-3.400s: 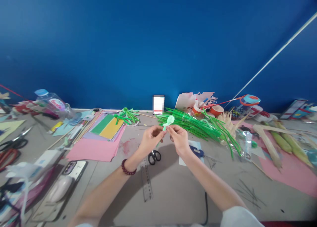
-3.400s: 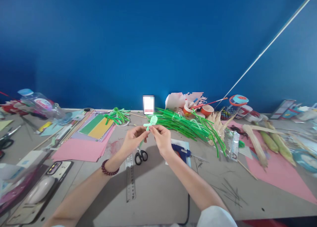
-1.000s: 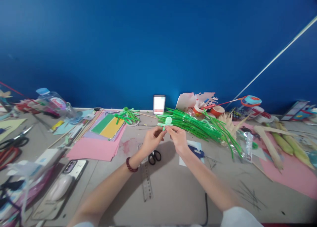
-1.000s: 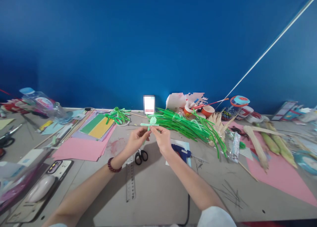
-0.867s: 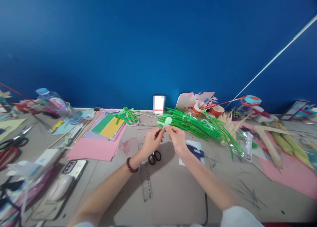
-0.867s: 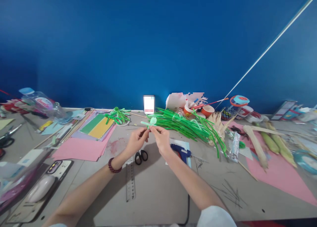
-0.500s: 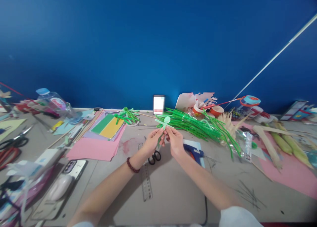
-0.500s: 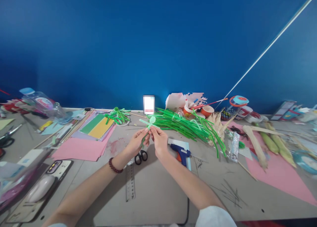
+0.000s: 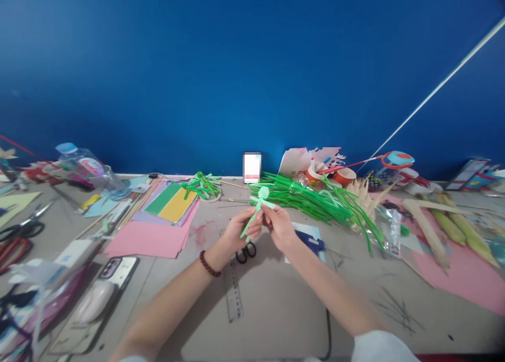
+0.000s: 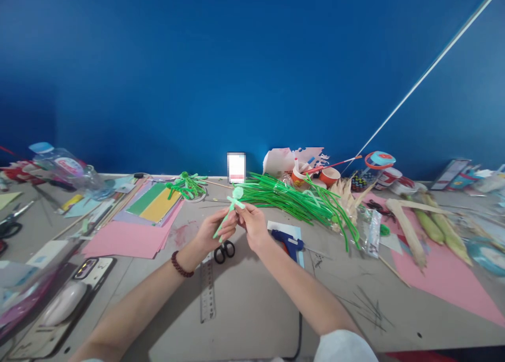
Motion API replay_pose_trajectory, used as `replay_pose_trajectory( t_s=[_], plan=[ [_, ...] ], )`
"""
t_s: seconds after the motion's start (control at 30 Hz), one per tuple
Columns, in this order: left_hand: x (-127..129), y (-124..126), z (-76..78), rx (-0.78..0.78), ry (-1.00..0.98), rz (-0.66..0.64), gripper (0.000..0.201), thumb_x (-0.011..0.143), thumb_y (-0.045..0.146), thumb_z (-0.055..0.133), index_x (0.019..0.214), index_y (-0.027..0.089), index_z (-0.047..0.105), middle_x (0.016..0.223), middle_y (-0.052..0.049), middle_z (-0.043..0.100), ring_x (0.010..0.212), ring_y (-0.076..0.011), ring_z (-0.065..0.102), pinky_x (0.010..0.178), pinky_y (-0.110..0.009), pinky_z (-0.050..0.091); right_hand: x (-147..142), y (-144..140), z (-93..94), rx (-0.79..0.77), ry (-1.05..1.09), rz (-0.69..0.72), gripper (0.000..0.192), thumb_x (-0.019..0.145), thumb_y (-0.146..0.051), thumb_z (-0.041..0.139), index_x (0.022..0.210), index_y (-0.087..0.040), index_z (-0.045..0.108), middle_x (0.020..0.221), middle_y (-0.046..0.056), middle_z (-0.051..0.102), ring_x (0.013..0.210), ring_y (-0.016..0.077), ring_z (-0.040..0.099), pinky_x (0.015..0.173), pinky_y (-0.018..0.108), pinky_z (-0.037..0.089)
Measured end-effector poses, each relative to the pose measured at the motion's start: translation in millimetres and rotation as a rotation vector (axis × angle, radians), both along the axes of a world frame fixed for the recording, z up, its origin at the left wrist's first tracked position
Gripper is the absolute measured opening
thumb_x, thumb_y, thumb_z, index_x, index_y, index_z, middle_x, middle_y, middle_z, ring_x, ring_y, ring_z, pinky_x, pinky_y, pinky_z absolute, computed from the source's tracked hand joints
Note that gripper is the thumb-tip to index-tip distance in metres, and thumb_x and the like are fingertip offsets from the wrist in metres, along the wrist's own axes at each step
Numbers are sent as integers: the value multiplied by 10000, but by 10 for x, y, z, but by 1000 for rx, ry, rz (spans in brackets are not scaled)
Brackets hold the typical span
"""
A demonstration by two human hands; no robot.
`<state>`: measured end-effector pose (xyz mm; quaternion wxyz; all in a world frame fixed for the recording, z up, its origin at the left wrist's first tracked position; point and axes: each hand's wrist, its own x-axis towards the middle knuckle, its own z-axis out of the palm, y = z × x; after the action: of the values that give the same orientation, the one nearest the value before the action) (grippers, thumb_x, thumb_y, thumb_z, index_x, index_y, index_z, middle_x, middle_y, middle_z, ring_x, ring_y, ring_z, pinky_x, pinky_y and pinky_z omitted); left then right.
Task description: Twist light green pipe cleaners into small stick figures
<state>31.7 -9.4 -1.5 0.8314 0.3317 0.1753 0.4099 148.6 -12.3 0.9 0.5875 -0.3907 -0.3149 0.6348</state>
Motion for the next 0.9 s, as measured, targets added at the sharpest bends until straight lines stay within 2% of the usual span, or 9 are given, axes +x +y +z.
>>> replay_pose_trajectory(
  t_s=[0.1,0.17,0.27,0.37,0.43,0.53,0.6,0.8,0.9],
  plan=[
    [-25,2,40,-40,-9,-49,273,841,293,516,619,135,493,471,64,354,312,-21,262,340,-161,289,33,18,16,0,-33,40,376,536,-423,797,457,-172,528,387,-78,382,403,50,280,427,218,208],
    [-19,5,66,43,79,-6,272,833,338,530,654,133,531,473,48,408,342,-42,351,381,-176,340,61,41,17,8,-86,16,336,558,-432,779,499,-172,575,403,-72,403,410,56,286,433,226,205],
    [3,17,83,246,309,198,268,769,386,623,705,129,577,543,13,529,438,-74,480,465,-195,400,94,73,12,43,-170,-93,262,567,-402,773,584,-171,649,447,-61,450,434,64,300,444,232,210],
    [16,23,68,379,560,447,285,707,397,696,774,134,607,639,2,590,476,-81,522,482,-202,409,103,88,-5,81,-257,-192,228,577,-384,760,626,-174,687,450,-61,446,450,71,304,453,237,217],
    [15,12,59,459,679,521,291,729,417,674,812,142,624,660,1,599,490,-90,542,481,-204,415,98,87,-19,99,-310,-220,217,595,-383,745,621,-176,690,447,-60,443,457,76,319,459,239,234],
    [12,-22,70,563,750,529,300,807,443,578,780,149,629,619,10,564,513,-94,553,504,-201,426,88,78,-44,121,-330,-210,208,616,-381,732,625,-178,690,462,-51,471,465,82,355,468,239,267],
    [18,-42,89,575,741,511,337,832,460,534,745,146,618,573,19,526,500,-89,533,504,-199,418,79,67,-67,128,-317,-210,203,623,-377,730,644,-178,695,484,-42,507,477,87,391,478,237,294],
    [66,-61,101,366,561,400,351,826,471,541,712,144,593,487,49,481,414,-59,436,506,-210,367,8,-16,-116,131,-365,-351,197,689,-377,686,717,-183,704,610,-7,631,543,114,497,517,241,366],
    [84,-68,91,271,485,377,325,817,451,561,704,148,592,486,54,476,408,-50,414,506,-205,346,-36,-74,-74,156,-402,-357,207,718,-387,656,734,-185,697,619,-9,637,511,116,501,494,246,377]
  ],
)
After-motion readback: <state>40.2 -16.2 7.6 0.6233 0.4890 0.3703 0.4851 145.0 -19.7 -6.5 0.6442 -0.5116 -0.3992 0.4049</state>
